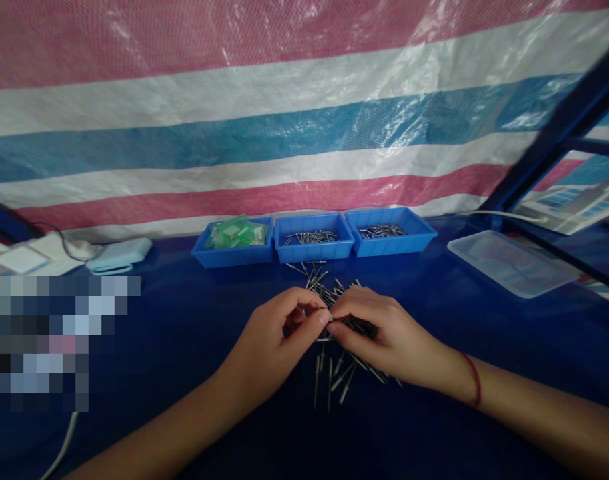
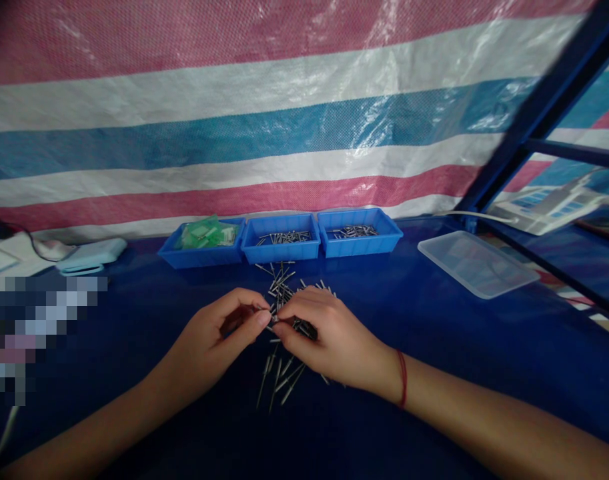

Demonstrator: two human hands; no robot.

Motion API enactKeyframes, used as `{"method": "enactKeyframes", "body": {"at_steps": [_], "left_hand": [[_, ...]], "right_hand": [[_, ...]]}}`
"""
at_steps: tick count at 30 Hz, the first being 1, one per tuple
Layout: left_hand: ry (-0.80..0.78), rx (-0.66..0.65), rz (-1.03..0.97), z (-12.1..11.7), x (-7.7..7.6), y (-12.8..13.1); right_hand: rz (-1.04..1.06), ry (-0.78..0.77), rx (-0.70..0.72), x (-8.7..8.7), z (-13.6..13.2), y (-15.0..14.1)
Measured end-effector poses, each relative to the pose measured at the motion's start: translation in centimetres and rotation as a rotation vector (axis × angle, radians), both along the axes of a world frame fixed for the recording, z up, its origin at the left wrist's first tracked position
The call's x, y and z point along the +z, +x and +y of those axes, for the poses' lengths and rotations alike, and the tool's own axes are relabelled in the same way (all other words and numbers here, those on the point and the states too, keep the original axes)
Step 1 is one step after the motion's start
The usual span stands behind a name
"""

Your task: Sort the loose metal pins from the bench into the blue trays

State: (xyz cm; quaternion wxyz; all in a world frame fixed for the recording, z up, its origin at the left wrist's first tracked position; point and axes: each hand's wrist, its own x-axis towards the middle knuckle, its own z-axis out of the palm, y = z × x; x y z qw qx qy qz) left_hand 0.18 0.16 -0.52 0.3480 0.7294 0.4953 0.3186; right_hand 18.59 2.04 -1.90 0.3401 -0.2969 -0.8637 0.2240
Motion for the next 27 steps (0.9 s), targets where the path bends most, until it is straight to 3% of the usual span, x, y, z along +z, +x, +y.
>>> {"method": "enactKeyframes", "body": {"at_steps": [12, 16, 21, 23, 27], "left_hand": [[0.029, 0.007, 0.052, 0.7, -0.3, -0.4], [0.022, -0.033, 0.069, 0.9, -0.5, -0.4], [-0.007, -0.122, 0.071, 0.6, -0.5, -0.2], [-0.018, -0.103, 0.052, 0.6, -0.4, -0.3], [0.016, -0.046, 0.076, 0.8, -0.4, -0.7]], "right_hand": [[0.17, -0.041, -0.149, -0.3, 0.3, 0.4], [0.166, 0.099, -0.102, -0.1, 0.2, 0.5], [0.008, 0.275, -0.069, 0.8, 0.3, 1.0], [0.021, 0.309, -0.185, 1.2, 1.4, 1.8], [0.054, 0.414, -0.631, 1.1, 5.3, 4.7]]}}
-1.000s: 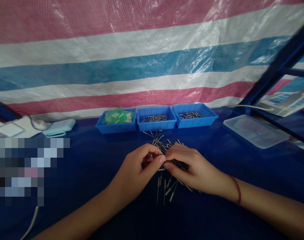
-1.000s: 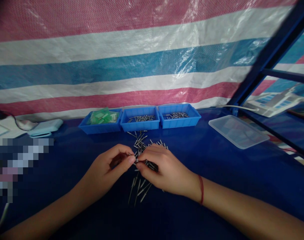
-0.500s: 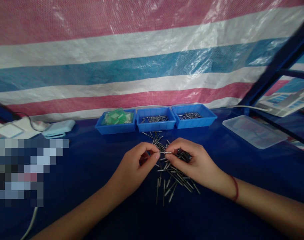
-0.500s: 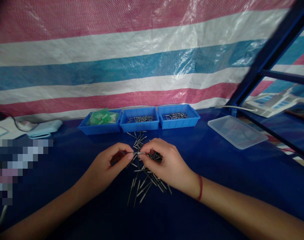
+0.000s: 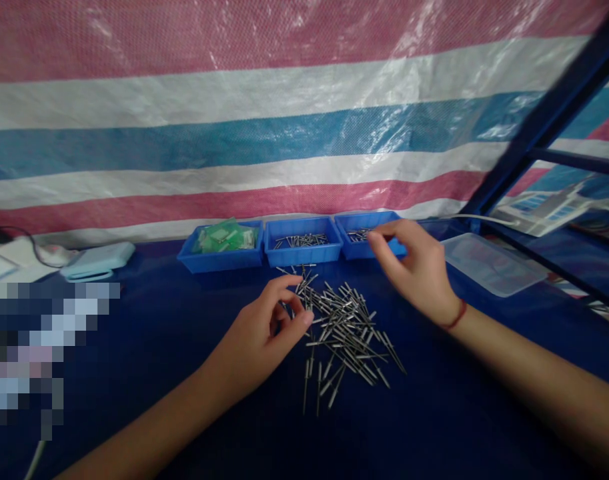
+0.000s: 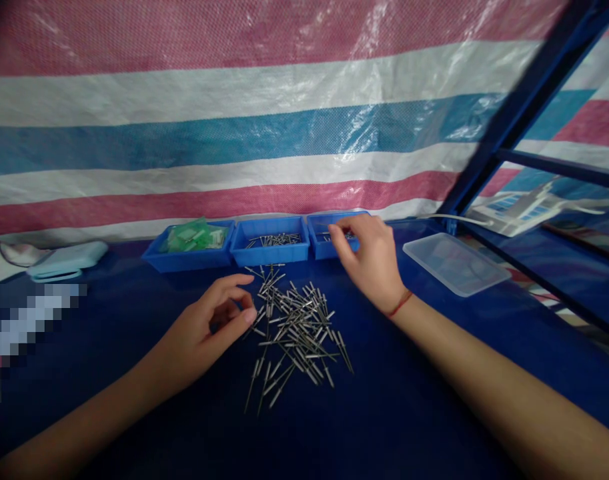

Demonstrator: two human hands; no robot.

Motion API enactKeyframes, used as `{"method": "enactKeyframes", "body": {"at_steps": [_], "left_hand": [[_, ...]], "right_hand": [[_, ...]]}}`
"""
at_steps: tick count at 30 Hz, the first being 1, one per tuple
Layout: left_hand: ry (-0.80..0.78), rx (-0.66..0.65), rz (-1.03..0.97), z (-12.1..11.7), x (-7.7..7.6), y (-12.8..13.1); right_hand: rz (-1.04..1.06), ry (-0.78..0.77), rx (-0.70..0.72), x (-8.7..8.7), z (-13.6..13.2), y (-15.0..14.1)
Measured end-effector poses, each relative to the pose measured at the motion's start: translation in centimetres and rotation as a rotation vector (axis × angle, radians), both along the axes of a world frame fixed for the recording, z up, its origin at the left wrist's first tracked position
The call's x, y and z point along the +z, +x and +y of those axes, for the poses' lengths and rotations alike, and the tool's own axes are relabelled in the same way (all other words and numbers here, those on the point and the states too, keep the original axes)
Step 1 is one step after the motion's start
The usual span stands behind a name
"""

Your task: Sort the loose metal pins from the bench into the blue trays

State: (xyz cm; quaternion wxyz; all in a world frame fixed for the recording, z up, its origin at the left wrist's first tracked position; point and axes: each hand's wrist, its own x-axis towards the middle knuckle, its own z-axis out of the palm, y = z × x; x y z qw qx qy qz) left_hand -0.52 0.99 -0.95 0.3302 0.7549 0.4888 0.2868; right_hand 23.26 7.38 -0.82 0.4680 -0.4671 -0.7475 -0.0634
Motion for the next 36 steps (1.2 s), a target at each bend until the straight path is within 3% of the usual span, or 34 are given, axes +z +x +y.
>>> {"method": "enactKeyframes", "body": {"at_steps": [3, 6, 9, 16, 24, 30, 36], "left_hand": [[0.084, 0.006, 0.086, 0.5, -0.1, -0.5], [0.172, -0.053, 0.208, 1.0, -0.4, -1.0], [0.2, -0.153, 0.273, 1.4, -0.7, -1.2], [0.2, -0.253, 0.351, 1.7, -0.9, -1.5], [0.166, -0.377, 0.36, 2.2, 0.2, -2.3], [0.238, -0.393, 0.359, 2.3, -0.3, -2.5], [0.186, -0.242, 0.254, 1.3, 0.4, -1.5]], "right_hand": [[-0.151, -0.003, -0.263, -0.8, 2.7, 2.2], [-0.195, -0.004, -0.304, -1.7, 3.2, 2.9], [-0.198, -0.013, -0.166, -2.1, 2.0, 1.9], [-0.224, -0.149, 0.147, -2.9, -1.1, -1.6], [-0.18, -0.131, 0.219, -2.7, -1.3, -1.8], [-0.172, -0.104, 0.266, -2.5, -1.4, -2.0], [-0.401, 0.095, 0.469, -0.9, -4.1, -3.3]]}}
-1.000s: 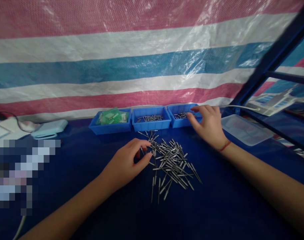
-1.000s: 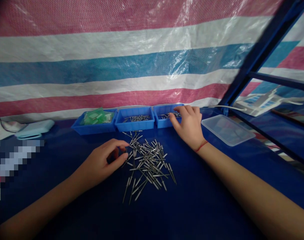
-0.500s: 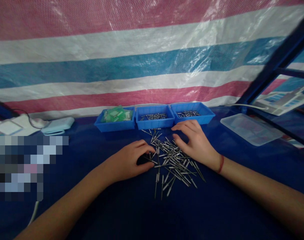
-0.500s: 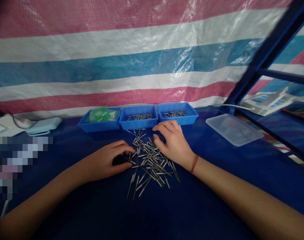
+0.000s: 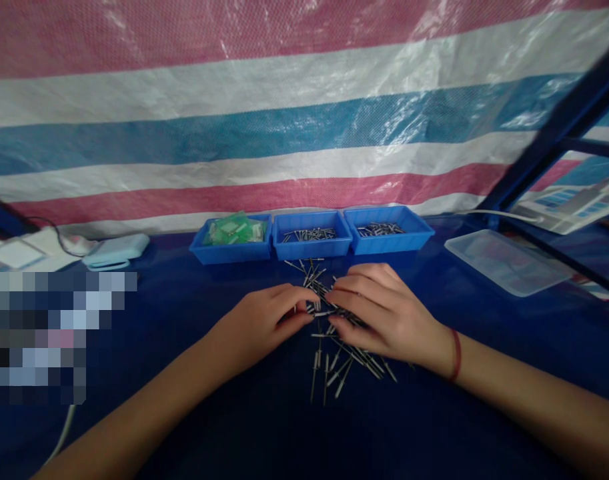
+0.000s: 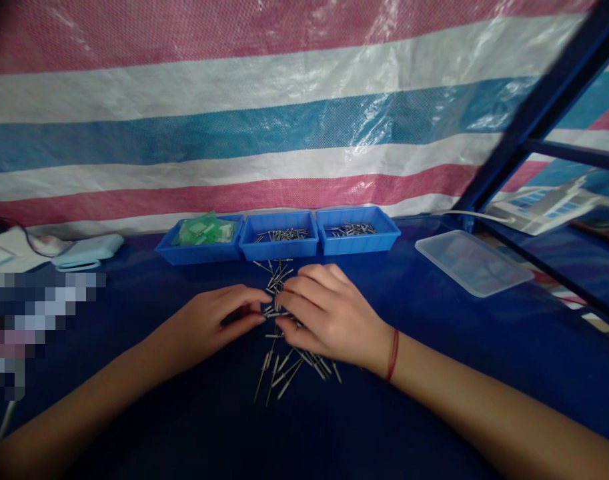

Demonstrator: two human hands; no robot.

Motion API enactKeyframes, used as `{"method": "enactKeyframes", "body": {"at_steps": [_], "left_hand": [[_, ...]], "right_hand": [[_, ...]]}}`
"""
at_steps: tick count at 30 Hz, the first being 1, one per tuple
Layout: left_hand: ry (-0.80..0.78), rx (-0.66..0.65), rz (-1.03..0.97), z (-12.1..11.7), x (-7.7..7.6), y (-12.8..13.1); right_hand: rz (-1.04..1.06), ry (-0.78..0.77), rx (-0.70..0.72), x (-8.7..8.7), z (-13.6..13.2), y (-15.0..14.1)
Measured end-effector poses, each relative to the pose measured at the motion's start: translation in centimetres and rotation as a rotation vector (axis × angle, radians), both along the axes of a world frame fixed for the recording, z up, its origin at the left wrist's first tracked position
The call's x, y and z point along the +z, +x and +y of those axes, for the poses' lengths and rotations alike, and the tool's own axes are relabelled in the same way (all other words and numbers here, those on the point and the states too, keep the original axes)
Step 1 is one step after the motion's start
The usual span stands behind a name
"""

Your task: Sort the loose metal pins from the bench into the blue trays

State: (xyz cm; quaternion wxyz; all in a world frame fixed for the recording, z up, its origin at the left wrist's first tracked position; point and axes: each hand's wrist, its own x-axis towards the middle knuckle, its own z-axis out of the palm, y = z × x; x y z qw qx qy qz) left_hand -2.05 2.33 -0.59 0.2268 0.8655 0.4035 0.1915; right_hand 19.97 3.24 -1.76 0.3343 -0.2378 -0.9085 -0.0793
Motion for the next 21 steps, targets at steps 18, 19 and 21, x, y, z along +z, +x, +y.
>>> {"method": "enactKeyframes", "body": {"at_steps": [18, 19, 21], "left_hand": [[-0.153, 0.206, -0.269, -1.6, 0.4, 1.6], [-0.157, 0.21, -0.27, -1.6, 0.4, 1.6], [-0.168, 0.215, -0.277, -1.7, 0.5, 1.7]], "right_hand": [[0.306, -0.349, 0.058, -0.3, -1.6, -1.5], [0.309, -0.352, 0.062, -0.3, -1.6, -1.5], [0.314, -0.364, 0.06, -0.2, -1.7, -1.7]]}}
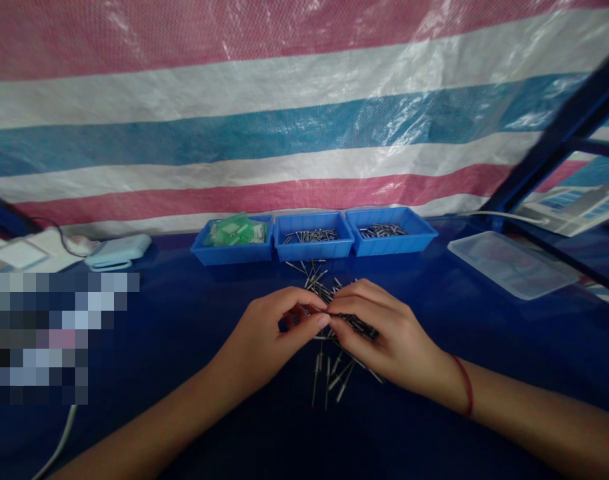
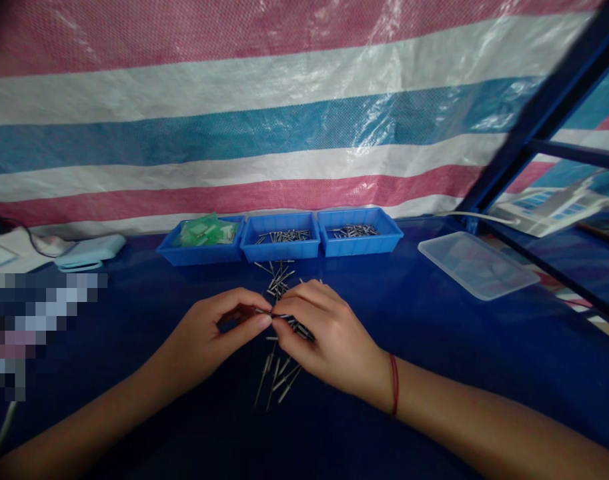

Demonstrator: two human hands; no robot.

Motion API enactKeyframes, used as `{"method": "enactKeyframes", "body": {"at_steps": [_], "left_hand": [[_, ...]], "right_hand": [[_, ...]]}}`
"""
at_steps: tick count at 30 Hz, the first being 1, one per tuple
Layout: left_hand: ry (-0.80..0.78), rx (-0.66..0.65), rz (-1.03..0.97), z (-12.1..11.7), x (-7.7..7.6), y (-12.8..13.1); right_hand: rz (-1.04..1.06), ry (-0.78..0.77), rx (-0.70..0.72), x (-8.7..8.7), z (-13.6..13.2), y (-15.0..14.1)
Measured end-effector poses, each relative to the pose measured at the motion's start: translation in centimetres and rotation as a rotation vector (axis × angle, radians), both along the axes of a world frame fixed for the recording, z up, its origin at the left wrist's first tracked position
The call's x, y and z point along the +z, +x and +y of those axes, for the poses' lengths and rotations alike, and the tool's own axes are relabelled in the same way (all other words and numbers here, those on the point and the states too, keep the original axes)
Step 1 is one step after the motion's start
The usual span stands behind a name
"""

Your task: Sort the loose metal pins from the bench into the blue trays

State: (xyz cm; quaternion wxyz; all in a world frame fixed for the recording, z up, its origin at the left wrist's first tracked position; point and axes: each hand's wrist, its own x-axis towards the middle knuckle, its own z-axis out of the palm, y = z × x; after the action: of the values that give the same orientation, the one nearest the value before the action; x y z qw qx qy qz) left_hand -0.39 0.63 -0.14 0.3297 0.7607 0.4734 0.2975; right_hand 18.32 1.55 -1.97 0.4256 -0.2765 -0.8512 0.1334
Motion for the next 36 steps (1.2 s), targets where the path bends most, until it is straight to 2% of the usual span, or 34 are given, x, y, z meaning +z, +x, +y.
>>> {"method": "enactKeyframes", "body": {"at_steps": [9, 18, 28, 31, 36], "left_hand": [[0.011, 0.025, 0.009, -0.13, 0.16, 0.05], [0.074, 0.013, 0.025, -0.12, 0.44, -0.04], [0.178, 0.024, 0.151, 0.4, -0.21, -0.42], [0.162, -0.026, 0.171, 0.49, -0.32, -0.34], [0.116, -0.161, 0.3, 0.34, -0.2, -0.12]], "right_hand": [[-0.081, -0.061, -0.018, -0.25, 0.14, 0.05], [-0.055, -0.051, -0.027, -0.5, 0.12, -0.08], [0.043, 0.066, -0.221, -0.33, 0.13, 0.43], [0.022, 0.128, -0.2, -0.13, 0.07, 0.61], [-0.082, 0.284, -0.045, 0.31, 0.35, 0.82]]}}
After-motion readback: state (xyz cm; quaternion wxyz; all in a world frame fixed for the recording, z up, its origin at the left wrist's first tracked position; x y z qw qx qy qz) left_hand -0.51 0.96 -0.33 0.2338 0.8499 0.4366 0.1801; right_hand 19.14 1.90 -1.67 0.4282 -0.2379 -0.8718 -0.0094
